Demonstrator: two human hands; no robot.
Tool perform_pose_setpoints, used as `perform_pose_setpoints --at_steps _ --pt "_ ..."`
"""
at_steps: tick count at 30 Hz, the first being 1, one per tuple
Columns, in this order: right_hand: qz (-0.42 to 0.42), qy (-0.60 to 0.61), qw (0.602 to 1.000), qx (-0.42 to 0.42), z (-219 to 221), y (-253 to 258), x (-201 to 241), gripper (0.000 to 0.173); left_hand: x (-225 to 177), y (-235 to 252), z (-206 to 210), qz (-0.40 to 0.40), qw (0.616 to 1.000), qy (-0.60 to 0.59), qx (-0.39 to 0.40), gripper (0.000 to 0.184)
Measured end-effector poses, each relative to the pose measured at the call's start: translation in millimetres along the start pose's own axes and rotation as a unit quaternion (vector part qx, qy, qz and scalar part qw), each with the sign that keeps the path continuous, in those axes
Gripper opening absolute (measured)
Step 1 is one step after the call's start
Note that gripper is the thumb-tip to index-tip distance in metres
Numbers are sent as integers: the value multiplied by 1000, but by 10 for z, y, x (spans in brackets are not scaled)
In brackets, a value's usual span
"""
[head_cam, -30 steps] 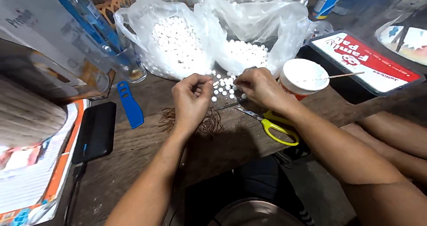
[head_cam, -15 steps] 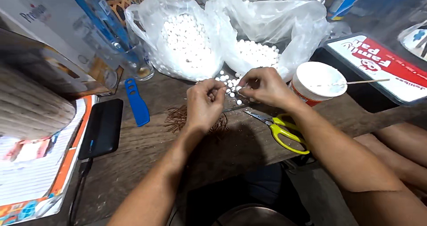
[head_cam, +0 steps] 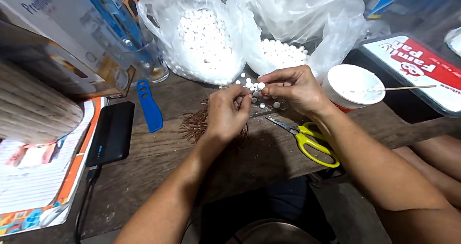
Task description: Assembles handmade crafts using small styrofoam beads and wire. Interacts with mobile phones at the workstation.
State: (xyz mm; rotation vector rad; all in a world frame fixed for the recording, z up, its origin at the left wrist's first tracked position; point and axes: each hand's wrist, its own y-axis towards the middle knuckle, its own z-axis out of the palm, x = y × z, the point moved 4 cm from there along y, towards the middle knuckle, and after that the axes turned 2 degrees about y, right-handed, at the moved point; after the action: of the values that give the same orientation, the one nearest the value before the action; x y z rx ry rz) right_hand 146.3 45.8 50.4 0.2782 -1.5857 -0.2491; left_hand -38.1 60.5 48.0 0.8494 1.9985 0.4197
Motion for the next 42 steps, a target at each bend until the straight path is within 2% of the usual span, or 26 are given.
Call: perform_pose_setpoints --at_steps 16,30,35,42 --pt "-14 -42 999 -6 39 -23 42 22 17 2 29 2 1000 9 3 7" --pt "-81 -113 990 20 63 -34 58 18 -9 -20 64 5 1000 11 -6 8" --pt "-84 -111 989 43 54 -27 67 18 -15 -18 64 12 1000 18 -11 8" --pt "-87 -112 989 33 87 -54 65 17 -3 -27 74 16 1000 25 -10 9"
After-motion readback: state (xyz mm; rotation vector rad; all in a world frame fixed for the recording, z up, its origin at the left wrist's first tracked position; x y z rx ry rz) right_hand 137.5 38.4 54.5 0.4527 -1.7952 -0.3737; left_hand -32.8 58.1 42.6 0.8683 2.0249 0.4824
